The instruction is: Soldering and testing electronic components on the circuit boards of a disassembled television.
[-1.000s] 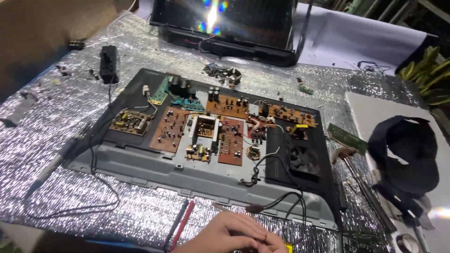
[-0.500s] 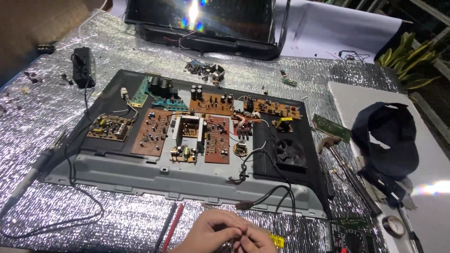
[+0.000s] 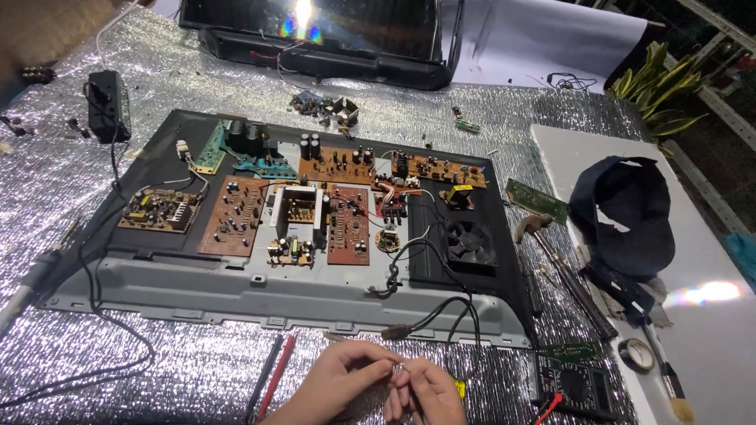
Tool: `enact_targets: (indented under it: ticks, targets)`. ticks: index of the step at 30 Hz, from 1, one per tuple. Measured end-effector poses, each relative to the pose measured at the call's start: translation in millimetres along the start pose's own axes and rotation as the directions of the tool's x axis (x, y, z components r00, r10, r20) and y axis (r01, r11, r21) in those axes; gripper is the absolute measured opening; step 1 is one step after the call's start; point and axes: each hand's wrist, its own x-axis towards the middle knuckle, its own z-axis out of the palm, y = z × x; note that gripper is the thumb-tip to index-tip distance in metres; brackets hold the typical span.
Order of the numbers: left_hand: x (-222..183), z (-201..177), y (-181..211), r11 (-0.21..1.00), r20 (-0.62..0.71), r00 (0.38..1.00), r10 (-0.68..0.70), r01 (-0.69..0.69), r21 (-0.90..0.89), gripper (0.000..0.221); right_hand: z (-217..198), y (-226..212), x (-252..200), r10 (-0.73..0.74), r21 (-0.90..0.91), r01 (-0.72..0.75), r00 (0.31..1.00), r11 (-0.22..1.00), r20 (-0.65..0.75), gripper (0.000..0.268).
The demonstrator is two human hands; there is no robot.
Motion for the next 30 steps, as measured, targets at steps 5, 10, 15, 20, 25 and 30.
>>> enact_targets:
  ticks: [5, 10, 15, 20, 25, 30]
  targets:
    - [-1.6, 5.6, 6.5, 0.953, 0.177, 0.982, -0.062, 0.111, -0.282, 0.017, -0.5, 6.4, 2.5, -0.149, 0.072, 0.152, 0.988, 0.986, -0.044, 0.033]
    - [-4.8, 8.1, 15.1, 0.976, 0.168, 0.966, -0.195, 0.207, -0.061, 0.013, -7.0, 5.5, 1.3, -0.136, 0.119, 0.148, 0.986, 0.982, -0.100, 0.028]
    - [-4.1, 3.7, 13.6, 0.982, 0.293, 0.953, -0.075, 0.020, 0.185, 0.009, -3.1, -8.9, -1.2, -0.089, -0.021, 0.093, 0.987, 0.995, 0.135, 0.026]
    - [0.9, 8.4, 14.4, 0.973, 0.234, 0.958, -0.164, 0.119, 0.198, 0.010, 19.6, -34.0, -7.9, 0.093, 0.066, -0.092, 0.996, 0.994, -0.014, 0.016]
    - [1.7, 6.0, 0.1, 0.971, 0.206, 0.956, -0.210, 0.179, 0.159, 0.009, 26.4, -39.4, -8.3, -0.024, -0.007, 0.024, 0.998, 1.000, 0.054, 0.019]
    - [1.7, 7.5, -3.1, 0.979, 0.157, 0.977, -0.147, 0.121, 0.166, 0.010, 34.0, -43.8, -12.5, -0.190, -0.384, 0.198, 0.980, 0.902, 0.058, 0.010]
